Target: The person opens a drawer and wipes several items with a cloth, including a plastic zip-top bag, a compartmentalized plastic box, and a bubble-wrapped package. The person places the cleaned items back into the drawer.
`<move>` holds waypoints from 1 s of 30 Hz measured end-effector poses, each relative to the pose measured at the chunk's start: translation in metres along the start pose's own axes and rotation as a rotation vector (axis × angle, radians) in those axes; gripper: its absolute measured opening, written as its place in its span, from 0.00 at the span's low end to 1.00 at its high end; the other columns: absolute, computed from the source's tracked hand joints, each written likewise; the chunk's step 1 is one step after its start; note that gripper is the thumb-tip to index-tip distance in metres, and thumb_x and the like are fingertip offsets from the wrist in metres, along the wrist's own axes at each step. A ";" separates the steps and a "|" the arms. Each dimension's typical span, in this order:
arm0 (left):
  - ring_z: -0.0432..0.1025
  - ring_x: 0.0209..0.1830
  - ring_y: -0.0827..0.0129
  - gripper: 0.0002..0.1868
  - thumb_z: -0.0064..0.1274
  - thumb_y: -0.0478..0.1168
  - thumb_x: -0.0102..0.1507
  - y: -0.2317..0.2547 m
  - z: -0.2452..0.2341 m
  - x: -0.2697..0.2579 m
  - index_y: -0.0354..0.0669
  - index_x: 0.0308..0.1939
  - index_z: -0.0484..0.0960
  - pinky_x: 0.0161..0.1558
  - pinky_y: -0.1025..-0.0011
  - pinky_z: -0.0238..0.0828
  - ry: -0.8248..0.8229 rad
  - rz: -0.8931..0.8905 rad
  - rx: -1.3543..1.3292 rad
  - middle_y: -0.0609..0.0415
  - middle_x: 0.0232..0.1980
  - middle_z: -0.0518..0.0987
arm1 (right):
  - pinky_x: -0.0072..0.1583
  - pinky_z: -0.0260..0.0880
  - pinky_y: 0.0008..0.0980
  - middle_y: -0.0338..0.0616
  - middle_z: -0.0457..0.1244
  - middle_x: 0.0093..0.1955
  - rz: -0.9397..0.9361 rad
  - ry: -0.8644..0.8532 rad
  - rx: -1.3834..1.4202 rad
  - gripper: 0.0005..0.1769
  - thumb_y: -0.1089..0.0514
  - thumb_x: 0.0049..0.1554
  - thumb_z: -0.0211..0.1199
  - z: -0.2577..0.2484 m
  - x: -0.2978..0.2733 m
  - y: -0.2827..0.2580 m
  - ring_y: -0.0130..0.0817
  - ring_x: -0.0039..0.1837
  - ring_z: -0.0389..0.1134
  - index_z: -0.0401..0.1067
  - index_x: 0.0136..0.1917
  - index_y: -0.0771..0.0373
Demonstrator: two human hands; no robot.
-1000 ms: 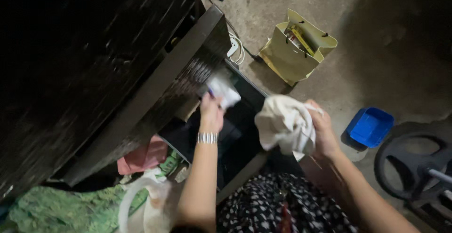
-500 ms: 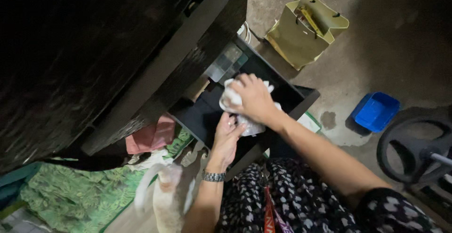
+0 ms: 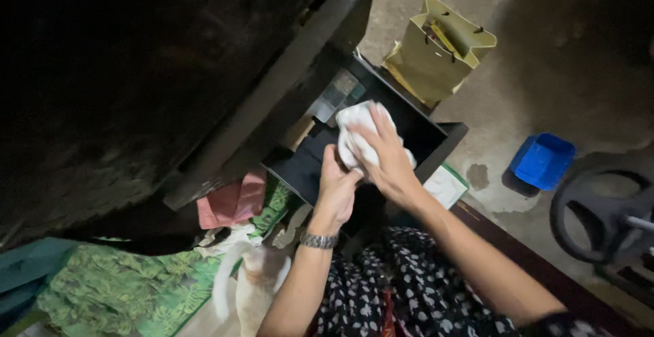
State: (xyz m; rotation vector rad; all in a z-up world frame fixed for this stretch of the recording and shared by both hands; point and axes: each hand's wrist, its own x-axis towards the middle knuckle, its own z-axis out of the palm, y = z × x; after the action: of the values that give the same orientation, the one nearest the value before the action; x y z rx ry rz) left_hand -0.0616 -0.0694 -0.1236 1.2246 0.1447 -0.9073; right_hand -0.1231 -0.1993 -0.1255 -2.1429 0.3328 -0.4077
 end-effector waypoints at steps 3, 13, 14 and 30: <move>0.72 0.57 0.66 0.29 0.46 0.19 0.60 0.007 -0.005 -0.008 0.40 0.62 0.62 0.54 0.70 0.75 -0.011 0.000 -0.028 0.49 0.60 0.73 | 0.81 0.44 0.42 0.59 0.55 0.80 0.192 -0.016 0.292 0.38 0.76 0.48 0.50 -0.008 -0.047 -0.019 0.52 0.86 0.46 0.66 0.72 0.63; 0.73 0.56 0.68 0.26 0.53 0.25 0.63 0.055 0.024 -0.028 0.41 0.62 0.62 0.50 0.69 0.76 -0.141 -0.155 -0.104 0.52 0.59 0.74 | 0.65 0.69 0.37 0.48 0.68 0.62 0.736 0.297 0.921 0.20 0.58 0.67 0.56 -0.073 -0.045 0.018 0.41 0.62 0.69 0.70 0.70 0.64; 0.73 0.56 0.68 0.26 0.53 0.26 0.63 0.056 0.028 -0.028 0.41 0.63 0.62 0.51 0.69 0.76 -0.160 -0.165 -0.099 0.52 0.60 0.74 | 0.64 0.69 0.40 0.50 0.68 0.61 0.739 0.283 1.087 0.22 0.54 0.67 0.55 -0.086 -0.041 0.019 0.42 0.61 0.70 0.69 0.71 0.64; 0.58 0.71 0.40 0.50 0.55 0.62 0.62 -0.001 0.151 0.070 0.32 0.76 0.58 0.69 0.51 0.55 0.096 0.255 0.881 0.32 0.73 0.62 | 0.71 0.66 0.36 0.40 0.60 0.74 0.500 0.561 1.253 0.33 0.55 0.66 0.57 -0.099 0.011 0.017 0.32 0.71 0.64 0.52 0.80 0.56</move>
State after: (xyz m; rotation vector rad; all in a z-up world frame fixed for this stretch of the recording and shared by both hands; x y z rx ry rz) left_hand -0.0710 -0.2341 -0.1059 2.0453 -0.3712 -0.6926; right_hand -0.1548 -0.2865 -0.0845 -0.6663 0.6760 -0.6761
